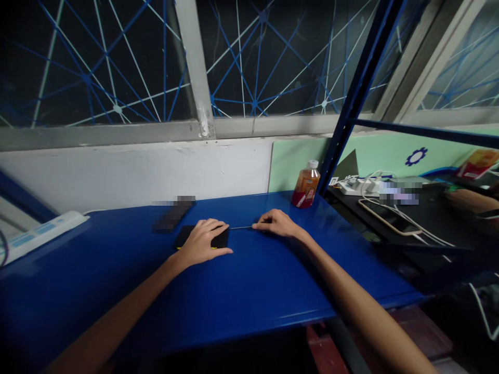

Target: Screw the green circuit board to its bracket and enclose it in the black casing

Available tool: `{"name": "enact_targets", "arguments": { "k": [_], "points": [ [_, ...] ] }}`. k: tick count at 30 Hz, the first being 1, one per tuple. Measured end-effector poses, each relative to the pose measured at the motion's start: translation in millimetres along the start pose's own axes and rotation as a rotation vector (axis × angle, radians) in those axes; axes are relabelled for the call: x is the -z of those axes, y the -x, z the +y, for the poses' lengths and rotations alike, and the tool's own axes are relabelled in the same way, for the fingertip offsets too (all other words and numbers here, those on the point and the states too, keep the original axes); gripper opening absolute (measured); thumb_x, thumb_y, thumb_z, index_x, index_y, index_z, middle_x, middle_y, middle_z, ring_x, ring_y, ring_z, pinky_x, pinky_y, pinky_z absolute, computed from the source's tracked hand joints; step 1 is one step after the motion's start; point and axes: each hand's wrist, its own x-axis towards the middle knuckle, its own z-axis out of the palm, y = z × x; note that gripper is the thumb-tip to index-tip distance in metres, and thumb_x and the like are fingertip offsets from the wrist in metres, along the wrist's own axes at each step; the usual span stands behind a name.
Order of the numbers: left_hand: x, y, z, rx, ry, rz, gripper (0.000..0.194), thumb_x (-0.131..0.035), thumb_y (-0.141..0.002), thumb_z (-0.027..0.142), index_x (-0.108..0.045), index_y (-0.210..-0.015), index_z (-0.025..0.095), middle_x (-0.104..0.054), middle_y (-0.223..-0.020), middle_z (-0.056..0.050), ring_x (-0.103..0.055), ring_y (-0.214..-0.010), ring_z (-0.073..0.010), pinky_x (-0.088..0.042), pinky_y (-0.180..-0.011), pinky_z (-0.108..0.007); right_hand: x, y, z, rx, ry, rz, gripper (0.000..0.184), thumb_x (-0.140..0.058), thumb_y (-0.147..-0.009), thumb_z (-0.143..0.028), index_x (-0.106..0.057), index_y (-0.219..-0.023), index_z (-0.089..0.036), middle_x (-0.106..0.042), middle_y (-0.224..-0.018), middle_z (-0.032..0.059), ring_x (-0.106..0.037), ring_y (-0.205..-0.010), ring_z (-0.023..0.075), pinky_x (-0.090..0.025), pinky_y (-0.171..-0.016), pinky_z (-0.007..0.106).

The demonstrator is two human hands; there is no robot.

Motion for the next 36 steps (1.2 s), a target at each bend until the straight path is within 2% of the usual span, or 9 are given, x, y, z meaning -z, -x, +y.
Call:
{"name": "enact_targets", "arguments": {
  "k": [5,8,12,17,20,26,29,33,36],
  "points": [
    [0.6,-0.5,0.3,0.003,-0.012,-0.013,0.067,-0.056,-0.077,0.067,-0.057,-0.124,0.020,-0.061,-0.121,-0.011,-0.051,-0.112,-0.0295,-0.037,-0.092,-0.046,-0.8,0.1,-2.4,0.023,0.102,0.022,0.047,-0.051,-0.083,-0.059,-0.066,-0.070,-0.017,-0.057,-0.061,0.0002,-0.048,-0.055,0.0115,-0.035,-0.053,0.025],
    [0.7,-0.5,0.4,0.006,-0.016,-0.012,0.066,-0.055,-0.077,0.068,-0.057,-0.123,0.020,-0.061,-0.121,-0.011,-0.051,-0.112,-0.0296,-0.037,-0.091,-0.046,-1.9,-0.2,-2.3,0.079,0.066,0.050,0.039,-0.066,-0.074,-0.054,-0.066,-0.087,-0.018,-0.063,-0.078,0.0021,-0.054,-0.068,0.0147,-0.039,-0.061,0.026],
    [0.7,-0.3,0.1,0.004,-0.019,-0.009,0.066,-0.055,-0.077,0.068,-0.057,-0.123,0.021,-0.061,-0.120,-0.011,-0.052,-0.112,-0.0298,-0.037,-0.091,-0.046,-2.6,-1.4,2.1,0.078,0.011,0.093,0.047,-0.077,-0.065,-0.045,-0.059,-0.100,-0.018,-0.062,-0.084,0.0026,-0.054,-0.071,0.0151,-0.040,-0.063,0.026],
    [0.3,-0.3,-0.6,0.001,-0.015,-0.015,0.066,-0.054,-0.077,0.068,-0.057,-0.124,0.021,-0.061,-0.121,-0.011,-0.051,-0.112,-0.0299,-0.037,-0.091,-0.046,-2.0,-1.3,3.2,0.029,-0.051,0.047,0.038,-0.072,-0.069,-0.049,-0.060,-0.081,-0.016,-0.060,-0.070,0.0008,-0.051,-0.059,0.0119,-0.038,-0.055,0.024],
    [-0.2,-0.2,-0.5,0.003,-0.013,-0.008,0.066,-0.055,-0.078,0.068,-0.057,-0.123,0.021,-0.061,-0.121,-0.011,-0.051,-0.112,-0.0299,-0.037,-0.091,-0.045,-0.3,-0.3,1.2,0.001,-0.024,-0.001,0.041,-0.063,-0.075,-0.056,-0.063,-0.077,-0.015,-0.058,-0.063,0.0003,-0.047,-0.053,0.0107,-0.034,-0.050,0.024],
    [-0.4,0.2,-0.3,-0.002,-0.019,-0.007,0.066,-0.054,-0.078,0.068,-0.057,-0.124,0.020,-0.061,-0.121,-0.010,-0.051,-0.112,-0.0293,-0.037,-0.091,-0.045,-4.9,-2.0,2.4,0.053,0.084,0.041,0.049,-0.049,-0.084,-0.059,-0.060,-0.062,-0.016,-0.048,-0.054,-0.0020,-0.039,-0.051,0.0094,-0.029,-0.049,0.024],
    [-0.9,0.4,-0.8,-0.006,-0.020,-0.008,0.066,-0.054,-0.078,0.068,-0.057,-0.123,0.020,-0.061,-0.120,-0.011,-0.051,-0.112,-0.0291,-0.037,-0.091,-0.045,-8.7,-2.7,3.2,0.061,0.031,0.023,0.044,-0.053,-0.082,-0.058,-0.060,-0.069,-0.016,-0.052,-0.059,-0.0015,-0.043,-0.053,0.0099,-0.031,-0.050,0.024],
    [-1.7,0.8,-1.1,-0.003,-0.021,-0.001,0.066,-0.055,-0.077,0.068,-0.057,-0.123,0.019,-0.061,-0.120,-0.011,-0.051,-0.112,-0.0291,-0.036,-0.092,-0.045,-9.2,-2.6,5.2,0.053,-0.052,0.039,0.045,-0.075,-0.064,-0.051,-0.058,-0.089,-0.017,-0.057,-0.068,-0.0015,-0.048,-0.056,0.0107,-0.034,-0.051,0.023],
    [-1.9,1.1,-1.1,-0.004,-0.018,0.000,0.066,-0.055,-0.078,0.068,-0.057,-0.123,0.019,-0.061,-0.121,-0.011,-0.051,-0.112,-0.0291,-0.037,-0.092,-0.045,-7.2,-2.1,6.3,-0.002,-0.120,-0.019,0.042,-0.073,-0.067,-0.051,-0.058,-0.086,-0.016,-0.057,-0.063,-0.0016,-0.047,-0.050,0.0100,-0.034,-0.047,0.023]
  ]
}}
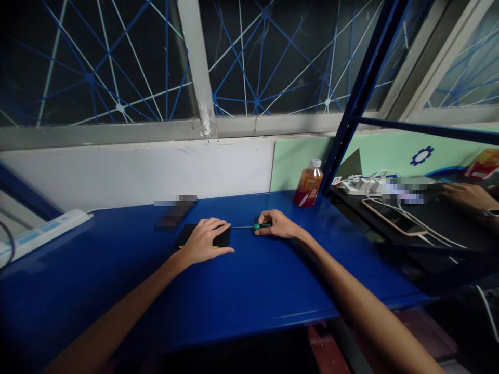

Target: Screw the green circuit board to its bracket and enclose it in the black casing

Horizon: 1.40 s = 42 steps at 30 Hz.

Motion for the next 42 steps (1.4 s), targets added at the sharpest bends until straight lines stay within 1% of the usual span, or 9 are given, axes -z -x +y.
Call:
{"name": "enact_targets", "arguments": {
  "k": [3,7,11,15,18,26,32,39,42],
  "points": [
    [0.2,0.0,-0.1,0.001,0.006,-0.002,0.066,-0.054,-0.078,0.067,-0.056,-0.124,0.020,-0.061,-0.121,-0.011,-0.051,-0.113,-0.0294,-0.037,-0.092,-0.045,3.2,1.1,-1.2,0.003,0.046,-0.037,0.040,-0.064,-0.075,-0.055,-0.062,-0.077,-0.015,-0.056,-0.060,-0.0005,-0.047,-0.049,0.0102,-0.034,-0.048,0.024],
    [0.9,-0.5,0.1,0.000,0.005,-0.003,0.067,-0.055,-0.077,0.067,-0.056,-0.124,0.019,-0.061,-0.121,-0.011,-0.051,-0.112,-0.0296,-0.037,-0.091,-0.046,5.6,1.7,-2.9,0.039,0.215,0.003,0.044,-0.054,-0.082,-0.058,-0.066,-0.071,-0.017,-0.056,-0.059,-0.0010,-0.045,-0.051,0.0101,-0.029,-0.049,0.024],
    [0.8,-0.3,0.2,-0.003,0.004,0.002,0.066,-0.056,-0.077,0.067,-0.056,-0.124,0.020,-0.061,-0.121,-0.011,-0.051,-0.112,-0.0295,-0.037,-0.091,-0.046,3.1,0.9,-3.2,0.052,0.240,0.033,0.046,-0.049,-0.084,-0.058,-0.064,-0.069,-0.017,-0.056,-0.059,-0.0007,-0.044,-0.052,0.0105,-0.030,-0.050,0.025],
    [-0.1,-0.1,-0.1,-0.004,-0.001,0.010,0.066,-0.056,-0.077,0.067,-0.057,-0.123,0.019,-0.061,-0.121,-0.011,-0.052,-0.112,-0.0296,-0.038,-0.090,-0.045,0.9,-0.4,-2.6,0.118,0.159,0.072,0.037,-0.068,-0.073,-0.053,-0.061,-0.084,-0.018,-0.062,-0.076,0.0009,-0.052,-0.066,0.0133,-0.038,-0.060,0.025],
    [-0.1,-0.1,0.0,-0.005,-0.002,0.008,0.066,-0.056,-0.077,0.067,-0.057,-0.123,0.019,-0.061,-0.121,-0.011,-0.052,-0.112,-0.0295,-0.038,-0.090,-0.045,1.7,-1.4,-0.7,0.133,0.131,0.094,0.039,-0.075,-0.066,-0.047,-0.058,-0.084,-0.018,-0.061,-0.079,0.0013,-0.053,-0.071,0.0142,-0.040,-0.063,0.026],
    [0.3,0.2,-0.9,-0.008,0.001,0.004,0.067,-0.055,-0.077,0.068,-0.056,-0.124,0.020,-0.061,-0.121,-0.011,-0.051,-0.112,-0.0294,-0.038,-0.090,-0.045,7.4,1.2,-1.0,0.015,0.205,0.046,0.040,-0.063,-0.075,-0.057,-0.066,-0.082,-0.018,-0.058,-0.061,-0.0018,-0.048,-0.052,0.0112,-0.031,-0.052,0.025],
    [-0.1,-0.1,-0.5,-0.008,0.003,0.008,0.066,-0.055,-0.077,0.067,-0.056,-0.124,0.021,-0.060,-0.121,-0.010,-0.051,-0.112,-0.0295,-0.037,-0.091,-0.046,8.0,1.2,-6.3,0.037,0.297,0.044,0.042,-0.054,-0.081,-0.059,-0.070,-0.080,-0.020,-0.061,-0.067,0.0000,-0.048,-0.057,0.0121,-0.030,-0.053,0.025],
    [0.4,-0.7,-0.6,-0.005,-0.002,-0.001,0.066,-0.055,-0.077,0.068,-0.057,-0.124,0.021,-0.061,-0.121,-0.011,-0.051,-0.112,-0.0300,-0.038,-0.091,-0.046,4.0,1.0,-3.9,0.097,0.136,0.084,0.040,-0.075,-0.066,-0.045,-0.058,-0.091,-0.018,-0.065,-0.084,0.0031,-0.057,-0.074,0.0160,-0.041,-0.065,0.027],
    [1.5,-0.9,0.0,-0.002,-0.007,-0.011,0.066,-0.055,-0.078,0.067,-0.057,-0.124,0.020,-0.060,-0.121,-0.011,-0.051,-0.113,-0.0300,-0.037,-0.091,-0.045,5.1,0.9,-2.1,0.095,0.091,0.062,0.034,-0.074,-0.068,-0.041,-0.056,-0.085,-0.018,-0.064,-0.081,0.0025,-0.056,-0.071,0.0148,-0.041,-0.064,0.027]
  ]
}}
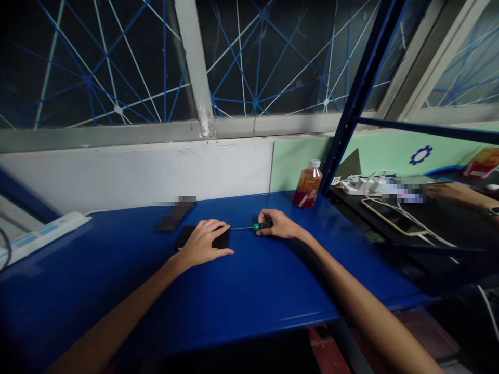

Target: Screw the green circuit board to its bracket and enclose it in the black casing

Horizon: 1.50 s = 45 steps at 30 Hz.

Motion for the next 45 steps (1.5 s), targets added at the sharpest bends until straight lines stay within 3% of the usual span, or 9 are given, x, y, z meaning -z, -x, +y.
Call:
{"name": "enact_targets", "arguments": {
  "k": [9,14,20,24,29,33,38,42,45],
  "points": [
    [0.7,0.1,1.2,0.004,0.000,-0.001,0.065,-0.054,-0.078,0.067,-0.057,-0.123,0.020,-0.061,-0.121,-0.011,-0.051,-0.112,-0.0295,-0.037,-0.091,-0.045,2.2,0.5,0.3,-0.022,0.101,0.009,0.032,-0.069,-0.073,-0.048,-0.062,-0.082,-0.018,-0.061,-0.071,-0.0009,-0.049,-0.057,0.0112,-0.034,-0.055,0.025],
    [1.0,-0.3,1.0,0.001,-0.005,-0.007,0.066,-0.053,-0.078,0.068,-0.056,-0.124,0.020,-0.060,-0.121,-0.011,-0.051,-0.113,-0.0298,-0.037,-0.091,-0.046,5.2,1.1,0.0,-0.022,0.195,-0.002,0.035,-0.064,-0.076,-0.055,-0.068,-0.086,-0.021,-0.063,-0.070,0.0000,-0.051,-0.059,0.0133,-0.033,-0.056,0.026],
    [1.3,-0.3,1.0,-0.005,0.008,-0.002,0.064,-0.054,-0.079,0.067,-0.056,-0.125,0.022,-0.061,-0.121,-0.011,-0.051,-0.112,-0.0304,-0.038,-0.091,-0.047,6.4,-0.4,1.3,-0.027,0.280,0.026,0.038,-0.060,-0.079,-0.058,-0.072,-0.094,-0.025,-0.070,-0.086,0.0037,-0.058,-0.070,0.0177,-0.038,-0.063,0.029],
    [0.7,-0.2,0.7,-0.005,0.001,-0.001,0.064,-0.054,-0.079,0.067,-0.056,-0.124,0.022,-0.061,-0.121,-0.011,-0.051,-0.112,-0.0302,-0.037,-0.091,-0.046,4.8,-0.1,-1.4,-0.029,0.246,-0.009,0.039,-0.056,-0.081,-0.057,-0.070,-0.091,-0.021,-0.068,-0.081,0.0036,-0.057,-0.068,0.0166,-0.038,-0.062,0.028],
    [1.3,-0.4,1.1,-0.001,-0.006,-0.010,0.065,-0.054,-0.079,0.067,-0.057,-0.124,0.020,-0.060,-0.121,-0.011,-0.051,-0.112,-0.0299,-0.038,-0.091,-0.046,3.5,0.7,-1.3,0.030,0.142,0.007,0.038,-0.072,-0.070,-0.047,-0.061,-0.094,-0.019,-0.064,-0.080,0.0017,-0.056,-0.069,0.0156,-0.039,-0.062,0.026],
    [1.4,-0.5,1.5,-0.002,0.000,-0.006,0.065,-0.054,-0.079,0.067,-0.057,-0.125,0.021,-0.060,-0.121,-0.011,-0.051,-0.112,-0.0307,-0.038,-0.091,-0.046,3.0,0.0,2.5,0.027,0.056,-0.019,0.035,-0.072,-0.071,-0.043,-0.057,-0.091,-0.018,-0.064,-0.079,0.0015,-0.055,-0.068,0.0146,-0.040,-0.061,0.025],
    [1.5,-0.2,1.5,-0.001,-0.008,-0.007,0.065,-0.053,-0.079,0.067,-0.056,-0.125,0.021,-0.060,-0.121,-0.011,-0.051,-0.112,-0.0304,-0.038,-0.091,-0.046,4.3,0.8,1.0,-0.006,0.056,-0.012,0.032,-0.070,-0.071,-0.047,-0.062,-0.082,-0.018,-0.061,-0.073,0.0004,-0.052,-0.061,0.0127,-0.039,-0.056,0.025],
    [1.9,-0.3,1.5,-0.003,-0.012,-0.013,0.065,-0.052,-0.079,0.067,-0.056,-0.124,0.020,-0.060,-0.122,-0.011,-0.051,-0.112,-0.0298,-0.038,-0.091,-0.045,7.1,2.5,-2.4,-0.076,0.059,-0.075,0.040,-0.061,-0.077,-0.056,-0.070,-0.085,-0.017,-0.057,-0.060,-0.0007,-0.046,-0.048,0.0106,-0.035,-0.048,0.025],
    [1.6,-0.4,1.3,-0.002,-0.013,-0.011,0.065,-0.052,-0.079,0.067,-0.056,-0.124,0.020,-0.060,-0.121,-0.011,-0.051,-0.112,-0.0296,-0.037,-0.091,-0.045,7.6,2.5,-4.1,-0.040,0.111,-0.038,0.042,-0.057,-0.080,-0.057,-0.072,-0.085,-0.017,-0.060,-0.063,0.0006,-0.047,-0.052,0.0111,-0.033,-0.049,0.024]
  ]
}}
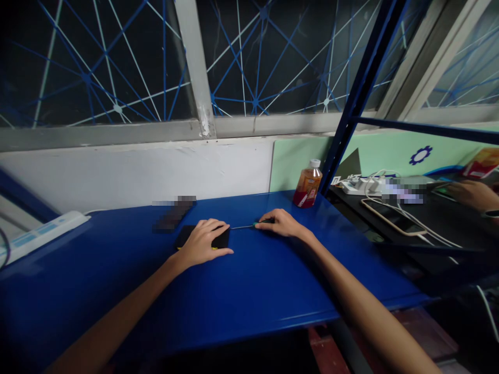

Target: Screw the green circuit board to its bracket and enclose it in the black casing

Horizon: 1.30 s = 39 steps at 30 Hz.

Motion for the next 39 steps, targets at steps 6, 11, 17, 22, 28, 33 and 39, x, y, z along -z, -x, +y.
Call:
{"name": "enact_targets", "arguments": {
  "k": [6,11,17,22,28,33,39],
  "points": [
    [-0.3,0.1,0.3,0.000,0.003,0.002,0.065,-0.052,-0.079,0.068,-0.056,-0.124,0.020,-0.061,-0.121,-0.011,-0.051,-0.112,-0.0295,-0.038,-0.091,-0.045,-4.5,-1.2,-2.7,0.042,0.046,0.010,0.048,-0.047,-0.086,-0.058,-0.069,-0.076,-0.017,-0.058,-0.061,0.0004,-0.044,-0.052,0.0112,-0.031,-0.049,0.025],
    [0.4,0.1,0.6,-0.003,0.004,-0.001,0.065,-0.053,-0.079,0.067,-0.056,-0.124,0.019,-0.060,-0.122,-0.011,-0.051,-0.112,-0.0296,-0.038,-0.091,-0.045,-5.8,-1.6,-3.4,0.051,0.088,0.030,0.042,-0.054,-0.083,-0.056,-0.071,-0.086,-0.018,-0.067,-0.075,0.0035,-0.052,-0.061,0.0142,-0.036,-0.057,0.027],
    [0.0,-0.2,0.4,-0.003,-0.003,-0.001,0.066,-0.053,-0.079,0.067,-0.057,-0.123,0.018,-0.060,-0.121,-0.011,-0.051,-0.112,-0.0293,-0.037,-0.091,-0.044,-3.2,-1.3,-3.4,0.042,0.096,0.014,0.038,-0.052,-0.085,-0.051,-0.071,-0.089,-0.018,-0.069,-0.080,0.0039,-0.054,-0.062,0.0144,-0.036,-0.057,0.026],
    [-0.7,0.4,-0.5,-0.004,-0.002,-0.002,0.066,-0.052,-0.079,0.068,-0.056,-0.124,0.019,-0.060,-0.121,-0.012,-0.051,-0.112,-0.0294,-0.037,-0.091,-0.045,-1.9,-0.8,-0.7,0.078,0.064,0.029,0.028,-0.063,-0.079,-0.041,-0.066,-0.095,-0.018,-0.068,-0.084,0.0032,-0.056,-0.069,0.0153,-0.039,-0.062,0.026],
    [-0.5,-0.1,-0.1,-0.003,-0.003,-0.001,0.065,-0.052,-0.080,0.067,-0.056,-0.123,0.019,-0.060,-0.121,-0.011,-0.051,-0.112,-0.0293,-0.037,-0.091,-0.045,-2.7,-0.8,5.3,0.063,-0.023,0.039,0.034,-0.072,-0.071,-0.038,-0.059,-0.095,-0.017,-0.065,-0.080,0.0025,-0.056,-0.067,0.0142,-0.040,-0.060,0.025],
    [-0.8,0.0,-0.2,-0.009,-0.001,0.003,0.065,-0.052,-0.080,0.067,-0.056,-0.124,0.019,-0.061,-0.121,-0.011,-0.051,-0.112,-0.0291,-0.037,-0.091,-0.045,1.4,-0.4,3.8,0.046,-0.023,-0.019,0.034,-0.063,-0.079,-0.049,-0.065,-0.086,-0.016,-0.061,-0.070,0.0005,-0.048,-0.058,0.0111,-0.035,-0.055,0.024],
    [-2.6,1.0,-1.3,-0.013,0.008,0.025,0.065,-0.054,-0.079,0.067,-0.056,-0.123,0.019,-0.060,-0.122,-0.012,-0.051,-0.112,-0.0299,-0.037,-0.090,-0.045,-1.0,-1.2,1.8,0.034,0.058,0.000,0.045,-0.049,-0.086,-0.056,-0.069,-0.081,-0.016,-0.057,-0.064,0.0001,-0.043,-0.055,0.0106,-0.030,-0.051,0.024]
  ]
}}
